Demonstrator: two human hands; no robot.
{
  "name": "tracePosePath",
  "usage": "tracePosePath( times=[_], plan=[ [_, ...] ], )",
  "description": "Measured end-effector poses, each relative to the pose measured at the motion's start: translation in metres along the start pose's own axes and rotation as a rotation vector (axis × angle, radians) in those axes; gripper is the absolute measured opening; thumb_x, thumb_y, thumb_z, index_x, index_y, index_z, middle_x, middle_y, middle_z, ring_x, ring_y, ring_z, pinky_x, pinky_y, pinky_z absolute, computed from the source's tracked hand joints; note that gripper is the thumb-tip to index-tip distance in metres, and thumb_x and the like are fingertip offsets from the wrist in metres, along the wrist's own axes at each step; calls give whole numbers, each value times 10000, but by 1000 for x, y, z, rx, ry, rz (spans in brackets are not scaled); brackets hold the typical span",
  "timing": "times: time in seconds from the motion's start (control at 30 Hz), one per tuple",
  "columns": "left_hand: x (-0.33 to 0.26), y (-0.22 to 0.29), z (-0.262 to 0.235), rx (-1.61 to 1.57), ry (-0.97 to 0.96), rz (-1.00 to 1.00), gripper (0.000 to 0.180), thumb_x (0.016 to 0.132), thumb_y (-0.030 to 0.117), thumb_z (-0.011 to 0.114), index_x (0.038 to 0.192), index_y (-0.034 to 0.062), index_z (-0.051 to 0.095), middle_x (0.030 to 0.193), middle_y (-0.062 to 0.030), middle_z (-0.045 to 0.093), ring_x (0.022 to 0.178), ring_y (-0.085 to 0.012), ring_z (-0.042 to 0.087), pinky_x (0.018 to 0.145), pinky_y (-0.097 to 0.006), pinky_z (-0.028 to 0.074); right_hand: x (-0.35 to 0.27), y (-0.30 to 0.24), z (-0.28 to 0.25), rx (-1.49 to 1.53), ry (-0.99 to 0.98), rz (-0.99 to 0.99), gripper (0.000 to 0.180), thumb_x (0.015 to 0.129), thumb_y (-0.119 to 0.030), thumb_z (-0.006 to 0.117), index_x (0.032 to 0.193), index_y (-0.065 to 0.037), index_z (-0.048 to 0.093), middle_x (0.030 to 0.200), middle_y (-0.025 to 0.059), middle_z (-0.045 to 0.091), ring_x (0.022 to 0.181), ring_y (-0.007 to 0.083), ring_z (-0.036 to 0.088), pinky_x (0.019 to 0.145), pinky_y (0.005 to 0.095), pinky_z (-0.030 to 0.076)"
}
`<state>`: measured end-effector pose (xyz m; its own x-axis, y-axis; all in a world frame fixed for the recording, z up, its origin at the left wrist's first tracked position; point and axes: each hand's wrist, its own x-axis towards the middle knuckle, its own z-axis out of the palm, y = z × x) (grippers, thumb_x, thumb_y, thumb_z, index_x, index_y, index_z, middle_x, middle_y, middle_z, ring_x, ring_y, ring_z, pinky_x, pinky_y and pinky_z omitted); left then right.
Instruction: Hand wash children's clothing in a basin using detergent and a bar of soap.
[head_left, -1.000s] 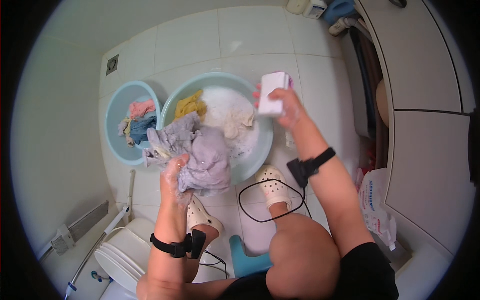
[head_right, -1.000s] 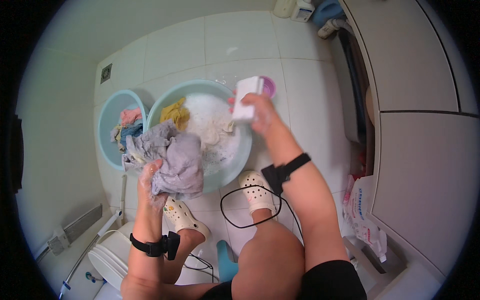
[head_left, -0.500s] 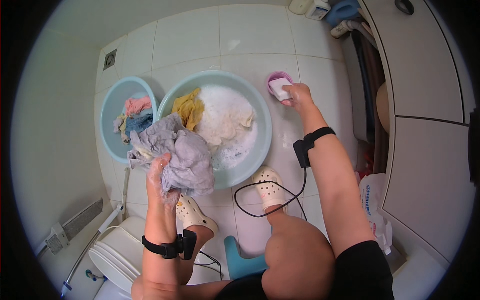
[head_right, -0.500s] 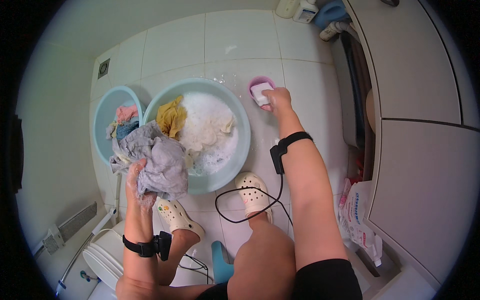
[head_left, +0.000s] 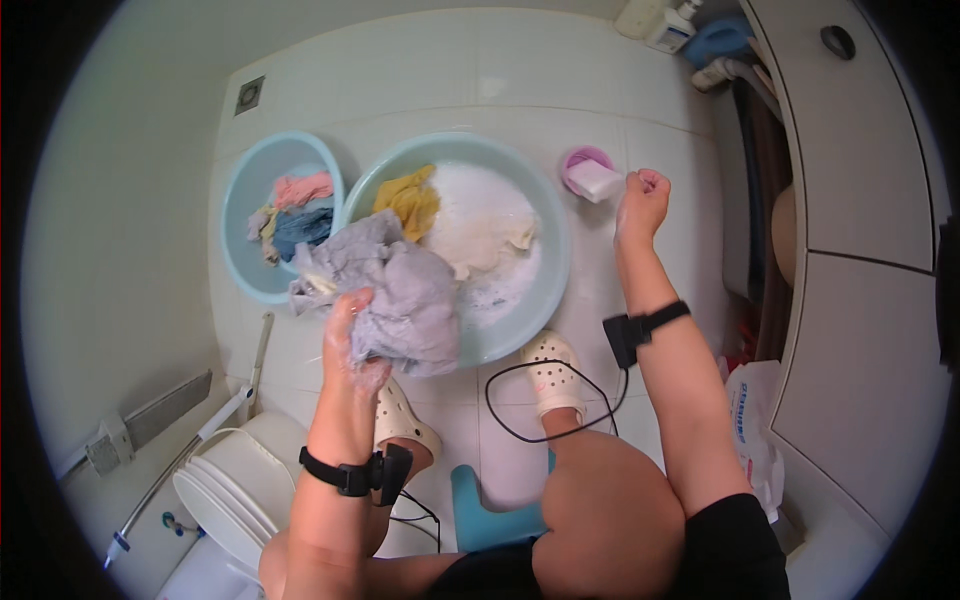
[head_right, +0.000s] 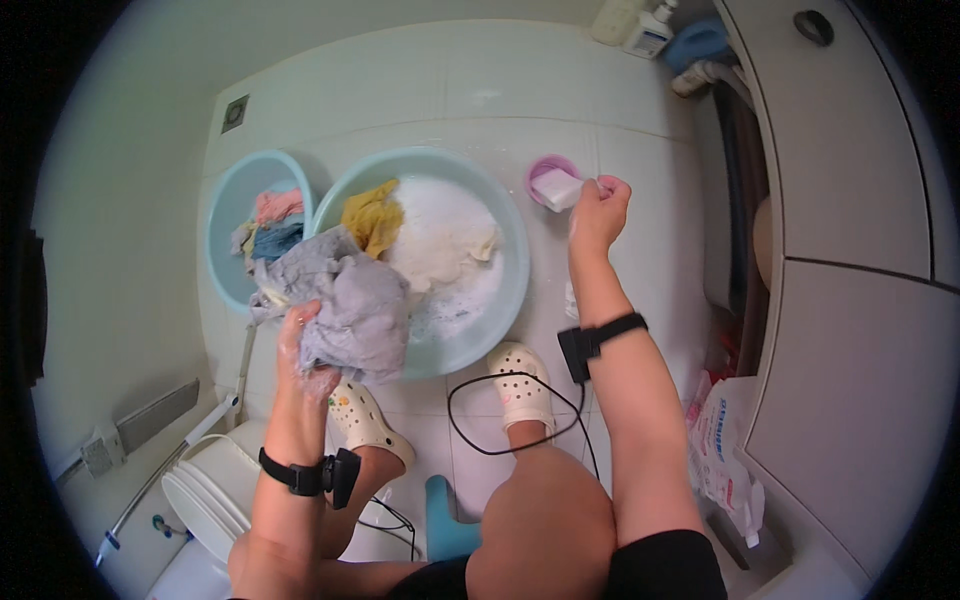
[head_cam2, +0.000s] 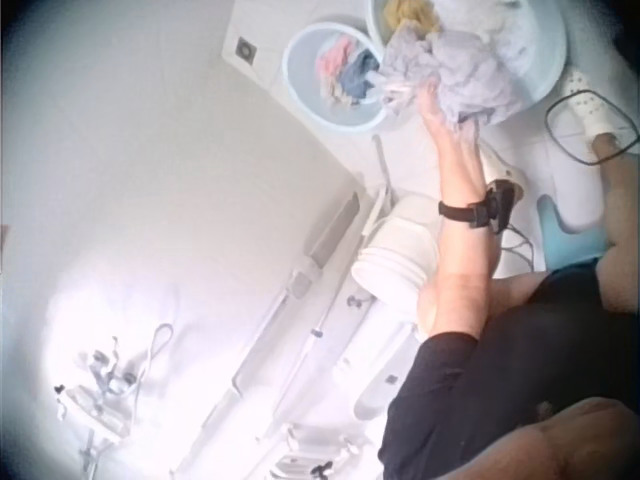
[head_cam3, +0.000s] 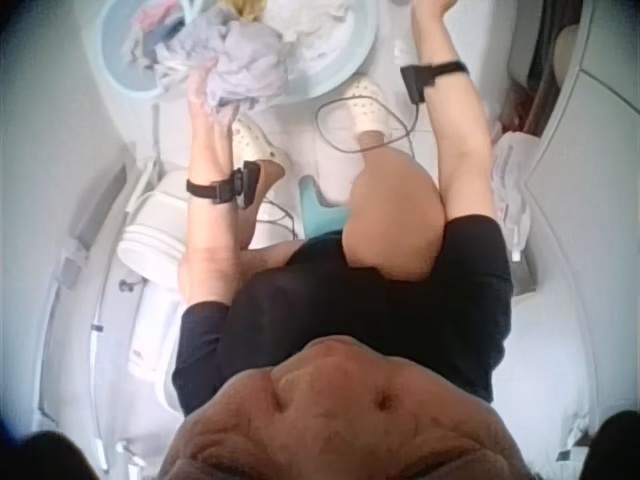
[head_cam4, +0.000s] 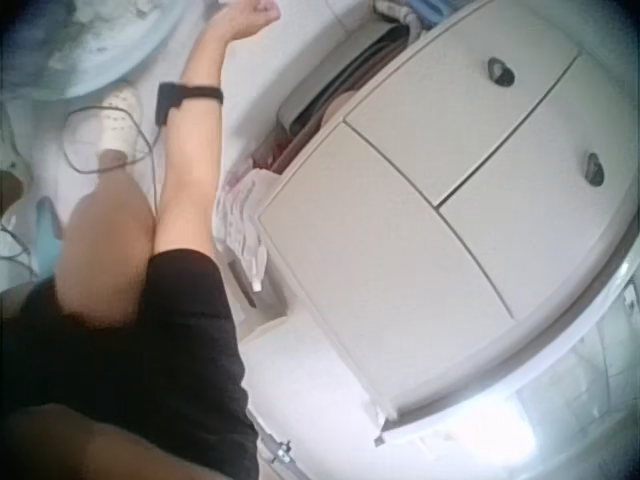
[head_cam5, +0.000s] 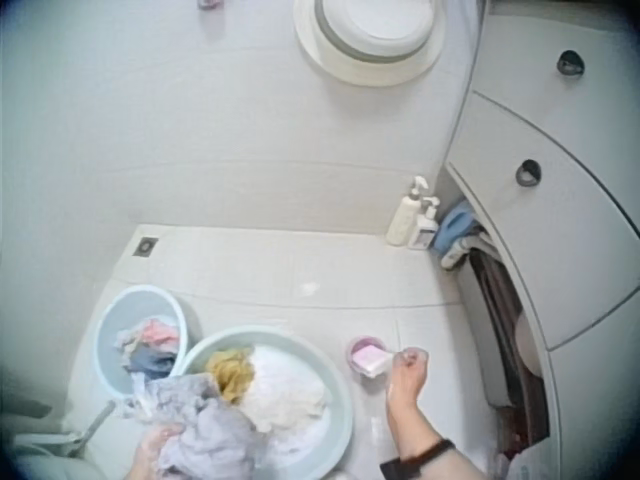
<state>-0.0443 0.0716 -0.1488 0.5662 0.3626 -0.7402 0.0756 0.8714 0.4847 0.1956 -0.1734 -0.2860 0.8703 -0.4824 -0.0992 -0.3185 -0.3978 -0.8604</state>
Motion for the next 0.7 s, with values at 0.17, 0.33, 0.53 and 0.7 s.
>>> tracePosePath(
  times=[0.17, 0.33, 0.53, 0.7],
  plan=[
    [4, -2, 6, -59, -183, -61, 373, 739, 150, 556, 1073, -8, 507, 1057, -166, 571, 996, -310, 551, 925, -454, 408, -124, -73, -9, 352, -1204, 244, 494, 820, -341, 561, 1214, -78, 422, 1122, 95, 513, 1006, 193, 513, 785, 331, 452],
    [9, 1, 3, -89, -200, -100, 401, 727, 164, 579, 1089, 6, 506, 1048, -153, 573, 988, -301, 552, 915, -439, 414, -167, -95, 2, 676, -1587, 656, 586, 815, -298, 588, 1305, -104, 334, 1210, 63, 482, 1095, 201, 479, 871, 330, 421],
    [14, 5, -4, 3, -187, -96, 440, 728, 164, 566, 1129, -4, 496, 1079, -158, 573, 996, -310, 555, 927, -446, 410, -115, -29, -3, 187, -916, -246, 384, 737, -148, 662, 1092, -42, 559, 1027, 81, 579, 830, 170, 561, 743, 287, 454],
    [14, 3, -7, 57, -112, -73, 406, 723, 157, 573, 1096, 10, 514, 1045, -146, 584, 981, -309, 560, 912, -458, 418, -20, 39, -44, -270, -299, -333, 393, 688, -110, 642, 1061, -41, 537, 1047, 126, 525, 1006, 289, 485, 858, 358, 403]
  ],
)
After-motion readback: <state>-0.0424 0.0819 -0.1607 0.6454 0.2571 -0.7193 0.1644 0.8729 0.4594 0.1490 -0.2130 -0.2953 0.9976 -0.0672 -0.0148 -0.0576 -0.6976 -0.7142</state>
